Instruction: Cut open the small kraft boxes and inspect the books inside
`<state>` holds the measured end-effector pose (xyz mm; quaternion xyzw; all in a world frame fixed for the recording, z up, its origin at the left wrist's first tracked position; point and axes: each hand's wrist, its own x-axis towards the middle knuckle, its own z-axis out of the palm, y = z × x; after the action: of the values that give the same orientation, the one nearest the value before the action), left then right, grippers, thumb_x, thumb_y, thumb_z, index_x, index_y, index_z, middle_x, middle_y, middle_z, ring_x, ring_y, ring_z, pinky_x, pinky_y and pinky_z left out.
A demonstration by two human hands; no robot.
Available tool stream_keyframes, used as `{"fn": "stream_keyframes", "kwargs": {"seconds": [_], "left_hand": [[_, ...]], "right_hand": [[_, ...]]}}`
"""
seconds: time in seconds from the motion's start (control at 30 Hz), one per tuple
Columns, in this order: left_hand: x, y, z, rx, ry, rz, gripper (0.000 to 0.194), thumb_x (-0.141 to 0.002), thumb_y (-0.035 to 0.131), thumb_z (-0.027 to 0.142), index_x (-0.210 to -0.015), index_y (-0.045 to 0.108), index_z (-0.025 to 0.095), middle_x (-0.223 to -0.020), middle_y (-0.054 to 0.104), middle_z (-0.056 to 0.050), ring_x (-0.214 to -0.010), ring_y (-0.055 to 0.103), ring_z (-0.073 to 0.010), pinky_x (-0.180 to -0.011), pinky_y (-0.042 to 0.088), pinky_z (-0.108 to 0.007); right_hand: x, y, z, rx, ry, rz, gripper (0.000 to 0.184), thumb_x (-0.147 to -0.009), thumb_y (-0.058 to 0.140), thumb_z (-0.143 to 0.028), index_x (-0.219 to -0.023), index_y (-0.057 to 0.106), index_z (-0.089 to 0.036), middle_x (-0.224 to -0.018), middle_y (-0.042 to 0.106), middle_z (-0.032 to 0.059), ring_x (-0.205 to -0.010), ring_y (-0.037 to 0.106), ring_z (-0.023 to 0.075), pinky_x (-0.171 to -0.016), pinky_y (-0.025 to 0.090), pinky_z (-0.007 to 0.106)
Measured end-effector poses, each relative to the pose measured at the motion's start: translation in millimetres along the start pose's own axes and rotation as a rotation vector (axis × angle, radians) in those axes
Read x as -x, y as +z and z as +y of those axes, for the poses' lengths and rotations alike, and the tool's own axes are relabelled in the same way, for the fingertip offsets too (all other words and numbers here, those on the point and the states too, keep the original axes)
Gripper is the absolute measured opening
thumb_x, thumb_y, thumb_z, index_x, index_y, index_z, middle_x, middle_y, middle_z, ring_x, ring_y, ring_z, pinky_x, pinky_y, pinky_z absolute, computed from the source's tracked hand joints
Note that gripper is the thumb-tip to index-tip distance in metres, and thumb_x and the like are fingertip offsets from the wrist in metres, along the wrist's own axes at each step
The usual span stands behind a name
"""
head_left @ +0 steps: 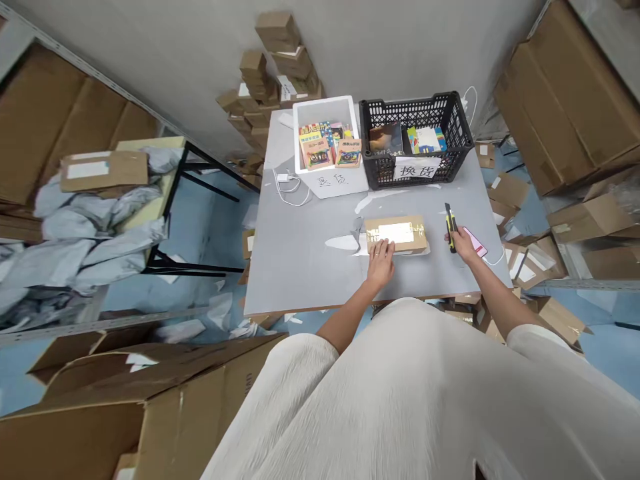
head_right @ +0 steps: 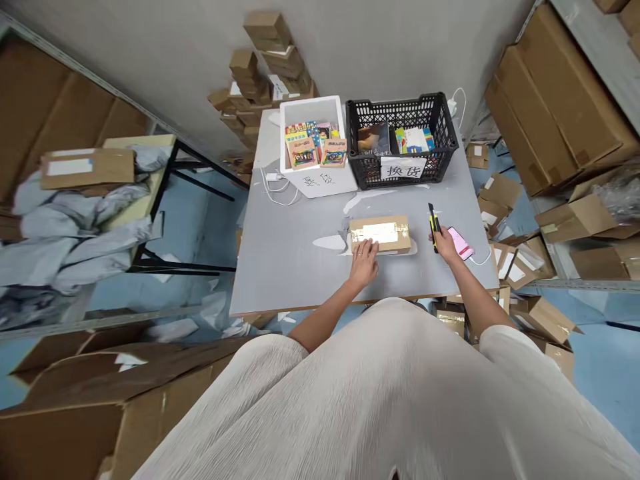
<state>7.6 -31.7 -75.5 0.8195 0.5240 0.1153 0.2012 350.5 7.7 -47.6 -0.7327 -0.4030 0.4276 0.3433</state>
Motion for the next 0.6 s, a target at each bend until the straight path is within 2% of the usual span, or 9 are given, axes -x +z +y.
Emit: {"fn": "stream_keyframes", "kwargs": {"seconds": [0.13,0.2,0.3,0.43,0.6], "left_hand": [[2,1.3,-2,-0.022,0.048,0.009,0.090,-0.090,0.057,0.014,-0.177,0.031,0.016,-0.183,0.034,-0.019,-0.174,0.024,-0.0359,-0.142,0.018,-0.062],[3,2.5,-3,-0.010,0.070,0.018,0.091,-0.090,0.057,0.014,-0.176,0.031,0.015,-0.184,0.032,-0.019,-0.175,0.022,-0.0350,-0.142,0.017,-0.062],[5,4.3,-6,0.015,0.093,0.018,0.092,-0.089,0.058,0.014,-0.176,0.030,0.016,-0.186,0.030,-0.018,-0.175,0.021,-0.0331,-0.143,0.016,-0.062],[7,4.8,-7,0.042,0.116,0.020,0.089,-0.090,0.056,0.013,-0.176,0.032,0.016,-0.187,0.028,-0.016,-0.176,0.019,-0.0309,-0.143,0.016,-0.060],[9,3.4,-5,0.065,0.132,0.038,0.083,-0.091,0.055,0.012,-0.172,0.038,0.014,-0.187,0.028,-0.016,-0.177,0.017,-0.0285,-0.145,0.015,-0.056]], "right_hand": [[8,11,-55,0.162,-0.252,-0.142,0.047,-0.103,0.055,-0.068,-0.118,0.065,-0.024,-0.098,0.079,0.0062,-0.079,0.071,0.0207,-0.072,0.058,0.032],[16,24,-77,0.338,-0.399,-0.225,0.050,-0.107,0.053,-0.064,-0.132,0.067,-0.024,-0.111,0.082,0.0088,-0.092,0.074,0.0244,-0.082,0.061,0.036],[25,49,-103,0.685,-0.587,-0.351,0.044,-0.111,0.050,-0.049,-0.140,0.071,-0.023,-0.136,0.080,0.0120,-0.118,0.075,0.0309,-0.100,0.058,0.041],[33,82,-129,1.068,-0.684,-0.430,0.042,-0.114,0.047,-0.036,-0.146,0.072,-0.023,-0.148,0.076,0.0118,-0.130,0.072,0.0311,-0.103,0.054,0.038],[42,108,-152,1.294,-0.737,-0.488,0.042,-0.116,0.044,-0.034,-0.143,0.073,-0.022,-0.139,0.080,0.0133,-0.124,0.073,0.0292,-0.100,0.051,0.037]]}}
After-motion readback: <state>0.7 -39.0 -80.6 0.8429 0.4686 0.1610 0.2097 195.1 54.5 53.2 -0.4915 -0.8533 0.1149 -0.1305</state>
